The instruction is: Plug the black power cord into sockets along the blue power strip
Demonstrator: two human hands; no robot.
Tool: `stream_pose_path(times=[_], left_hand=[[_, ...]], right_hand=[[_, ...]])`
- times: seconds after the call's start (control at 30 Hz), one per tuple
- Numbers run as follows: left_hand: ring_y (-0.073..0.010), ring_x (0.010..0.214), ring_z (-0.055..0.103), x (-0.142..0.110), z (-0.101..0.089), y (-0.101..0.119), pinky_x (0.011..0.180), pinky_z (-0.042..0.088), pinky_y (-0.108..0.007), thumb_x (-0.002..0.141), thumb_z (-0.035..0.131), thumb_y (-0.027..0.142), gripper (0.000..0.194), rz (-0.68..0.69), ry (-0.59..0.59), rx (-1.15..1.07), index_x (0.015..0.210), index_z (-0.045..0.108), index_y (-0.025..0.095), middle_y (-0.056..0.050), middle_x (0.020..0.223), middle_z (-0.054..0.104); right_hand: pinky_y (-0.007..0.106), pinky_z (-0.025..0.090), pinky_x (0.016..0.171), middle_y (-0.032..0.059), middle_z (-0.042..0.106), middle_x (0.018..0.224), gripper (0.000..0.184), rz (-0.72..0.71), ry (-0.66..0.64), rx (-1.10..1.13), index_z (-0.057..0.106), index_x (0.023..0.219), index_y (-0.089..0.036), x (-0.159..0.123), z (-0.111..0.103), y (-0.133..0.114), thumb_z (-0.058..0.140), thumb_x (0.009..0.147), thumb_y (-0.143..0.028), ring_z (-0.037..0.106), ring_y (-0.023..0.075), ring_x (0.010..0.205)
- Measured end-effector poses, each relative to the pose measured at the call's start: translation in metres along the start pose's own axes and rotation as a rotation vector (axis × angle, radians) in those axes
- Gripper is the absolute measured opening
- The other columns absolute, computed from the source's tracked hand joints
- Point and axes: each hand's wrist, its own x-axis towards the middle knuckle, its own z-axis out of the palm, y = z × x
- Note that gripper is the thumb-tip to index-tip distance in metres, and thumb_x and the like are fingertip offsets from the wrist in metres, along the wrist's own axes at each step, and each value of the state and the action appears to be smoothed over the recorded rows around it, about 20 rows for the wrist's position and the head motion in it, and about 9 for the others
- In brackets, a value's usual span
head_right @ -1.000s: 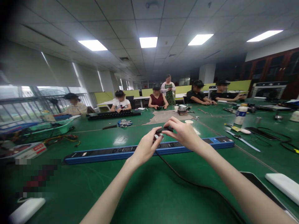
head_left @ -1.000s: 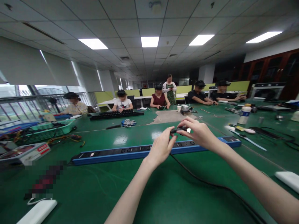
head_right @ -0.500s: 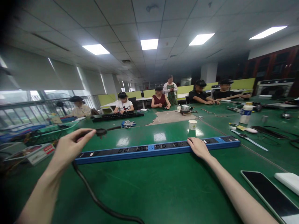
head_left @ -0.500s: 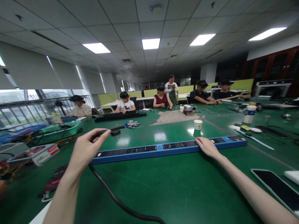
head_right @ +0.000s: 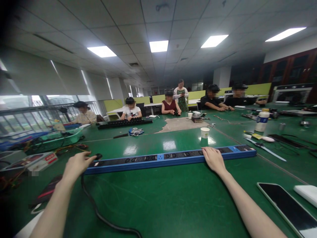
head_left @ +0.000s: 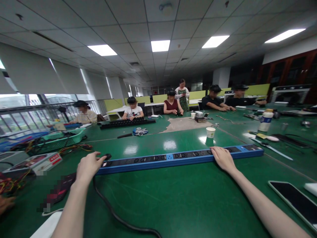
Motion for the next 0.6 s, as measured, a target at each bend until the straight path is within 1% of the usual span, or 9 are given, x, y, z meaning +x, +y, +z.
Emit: stream_pose_path(times=[0.03,0.1,0.17,0.27,0.43,0.6], left_hand=[[-0.0294,0.096,0.071,0.001,0.009,-0.001,0.073,0.048,-0.03,0.083,0.063,0.052,0.042,0.024,-0.069,-0.011,0.114,0.075,0.025,-0.004,0.098,0.08],[-0.0302,0.102,0.07,0.003,0.025,-0.004,0.074,0.048,-0.03,0.085,0.062,0.05,0.042,0.05,-0.169,-0.031,0.116,0.075,0.024,-0.006,0.105,0.08],[-0.0306,0.105,0.07,0.003,0.036,-0.005,0.076,0.048,-0.03,0.086,0.062,0.048,0.039,0.056,-0.204,-0.048,0.113,0.076,0.024,-0.008,0.107,0.079],[-0.0316,0.106,0.069,0.002,0.048,-0.005,0.077,0.048,-0.031,0.085,0.061,0.046,0.036,0.059,-0.207,-0.055,0.108,0.078,0.023,-0.008,0.108,0.079],[-0.032,0.1,0.069,0.0,0.062,-0.004,0.076,0.05,-0.034,0.085,0.059,0.051,0.036,0.043,-0.181,-0.002,0.103,0.078,0.027,-0.01,0.106,0.078],[-0.0339,0.094,0.069,-0.004,0.066,0.001,0.076,0.051,-0.039,0.085,0.059,0.055,0.038,-0.014,-0.152,0.06,0.104,0.077,0.028,-0.014,0.102,0.076]], right_hand=[[0.041,0.039,0.102,0.0047,0.071,0.125,0.043,-0.001,0.0,0.0,0.066,0.122,-0.028,0.0,0.0,0.0,0.029,0.104,-0.041,0.061,0.024,0.118],[0.041,0.039,0.102,0.0045,0.071,0.125,0.043,-0.001,0.001,-0.001,0.066,0.122,-0.028,-0.001,0.0,0.001,0.029,0.104,-0.042,0.061,0.0236,0.118],[0.04,0.039,0.102,0.0044,0.071,0.125,0.043,-0.001,0.001,-0.003,0.066,0.122,-0.028,0.0,0.001,0.002,0.029,0.104,-0.042,0.061,0.0233,0.118],[0.04,0.039,0.102,0.0045,0.071,0.125,0.044,0.001,0.003,-0.006,0.066,0.122,-0.028,0.0,0.001,0.002,0.029,0.105,-0.042,0.061,0.023,0.118],[0.04,0.038,0.101,0.0055,0.071,0.125,0.045,0.001,0.005,-0.006,0.066,0.122,-0.027,0.0,0.004,0.003,0.028,0.105,-0.043,0.061,0.0229,0.117],[0.04,0.038,0.099,0.0062,0.071,0.125,0.045,-0.017,0.026,-0.029,0.067,0.12,-0.026,-0.001,0.007,0.004,0.027,0.105,-0.043,0.061,0.0233,0.116]])
